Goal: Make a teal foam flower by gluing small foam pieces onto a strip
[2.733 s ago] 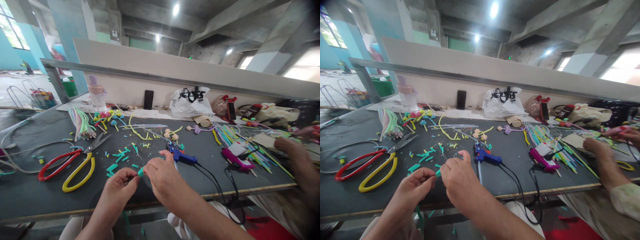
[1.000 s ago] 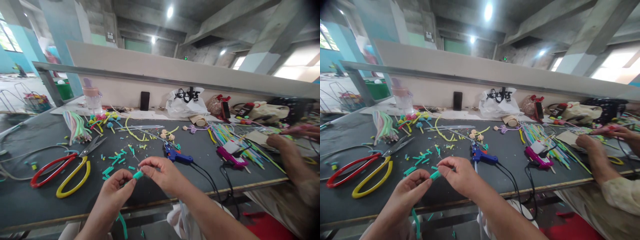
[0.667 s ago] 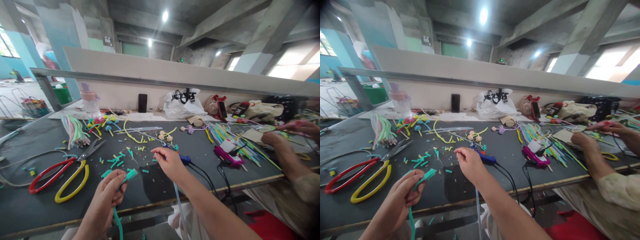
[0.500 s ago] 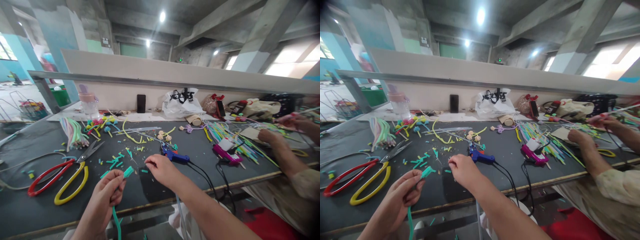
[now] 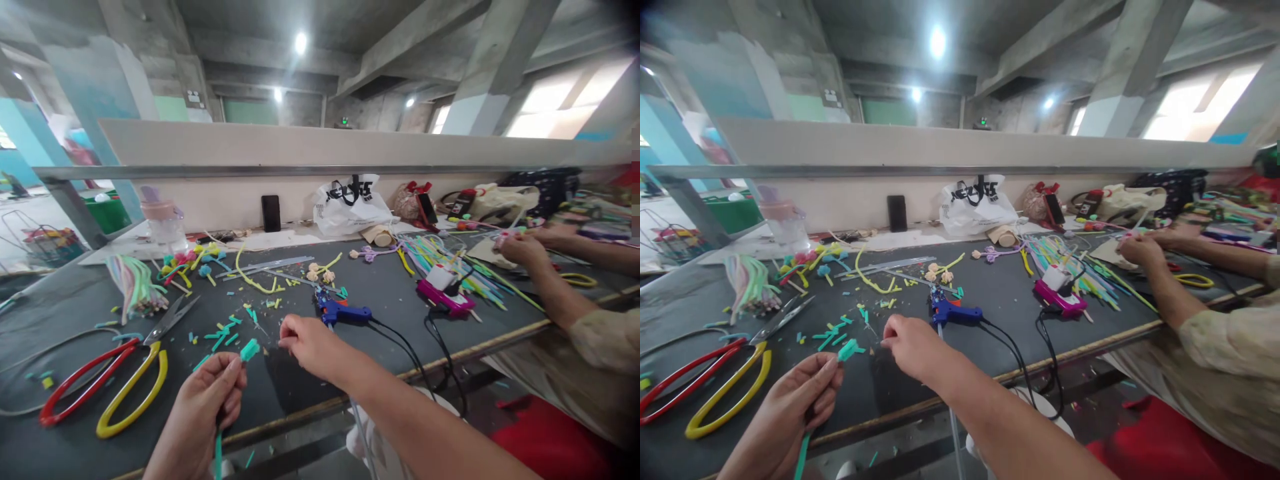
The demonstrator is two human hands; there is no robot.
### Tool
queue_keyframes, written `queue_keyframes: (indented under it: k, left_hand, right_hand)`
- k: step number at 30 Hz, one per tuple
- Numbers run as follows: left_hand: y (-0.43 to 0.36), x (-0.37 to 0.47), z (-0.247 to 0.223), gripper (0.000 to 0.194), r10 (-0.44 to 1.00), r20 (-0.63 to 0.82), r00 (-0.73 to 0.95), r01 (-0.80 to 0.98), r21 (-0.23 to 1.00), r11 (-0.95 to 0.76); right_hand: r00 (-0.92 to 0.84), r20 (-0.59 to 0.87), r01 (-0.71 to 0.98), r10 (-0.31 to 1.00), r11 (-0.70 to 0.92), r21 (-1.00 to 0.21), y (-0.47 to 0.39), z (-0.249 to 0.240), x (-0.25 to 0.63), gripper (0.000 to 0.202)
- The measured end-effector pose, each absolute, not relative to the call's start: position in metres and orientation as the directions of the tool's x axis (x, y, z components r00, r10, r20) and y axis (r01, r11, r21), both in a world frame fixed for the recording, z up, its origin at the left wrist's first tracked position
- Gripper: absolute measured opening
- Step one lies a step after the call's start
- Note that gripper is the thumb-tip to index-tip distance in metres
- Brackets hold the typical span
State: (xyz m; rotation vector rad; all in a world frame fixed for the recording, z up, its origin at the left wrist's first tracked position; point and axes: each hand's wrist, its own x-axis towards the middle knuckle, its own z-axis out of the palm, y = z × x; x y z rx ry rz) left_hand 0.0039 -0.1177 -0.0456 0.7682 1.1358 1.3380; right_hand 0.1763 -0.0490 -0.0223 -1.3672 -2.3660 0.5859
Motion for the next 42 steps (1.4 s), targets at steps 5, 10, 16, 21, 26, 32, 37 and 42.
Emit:
queue_keyframes:
  k: [5,10,16,21,26,32,37,42]
  left_hand:
    - [-0.117,0.005,-0.047,0.033,0.981,-0.167,-0.099,-0.329,0.936,0.126]
    - [-0.117,0.007,-0.05,0.032,0.985,-0.129,-0.119,-0.325,0.942,0.084]
    - [-0.119,0.009,-0.044,0.027,0.986,-0.134,-0.097,-0.352,0.932,0.092]
    - [-0.115,0.018,-0.035,0.025,0.984,-0.167,-0.067,-0.349,0.927,0.134]
    - [-0.105,0.017,-0.042,0.025,0.987,-0.157,-0.043,-0.404,0.906,0.126]
    - [-0.104,0.014,-0.049,0.034,0.982,-0.181,-0.057,-0.392,0.908,0.144]
    - [-0.106,0.015,-0.048,0.035,0.98,-0.188,-0.059,-0.396,0.906,0.15]
    - [-0.106,0.015,-0.047,0.036,0.979,-0.195,-0.061,-0.39,0.908,0.156]
  right_hand:
    - [-0.439,-0.059,0.357,0.897,0.114,-0.927,-0.059,-0.009,0.17,0.023]
    - [-0.419,-0.064,0.139,0.906,-0.006,-0.99,-0.056,-0.009,0.167,0.016]
    - [-0.419,-0.022,0.122,0.908,0.033,-0.992,-0.053,-0.009,0.166,0.007]
    - [-0.388,-0.004,0.088,0.922,0.033,-0.996,-0.059,0.0,0.165,0.003]
    - [-0.299,-0.031,0.185,0.954,0.026,-0.982,-0.06,-0.001,0.164,0.008]
    - [-0.289,0.151,0.389,0.945,0.26,-0.884,-0.06,-0.003,0.16,0.012]
    - [-0.32,0.297,0.476,0.9,0.424,-0.771,-0.061,-0.007,0.157,0.012]
    - [-0.343,0.328,0.549,0.88,0.471,-0.691,-0.061,-0.009,0.156,0.011]
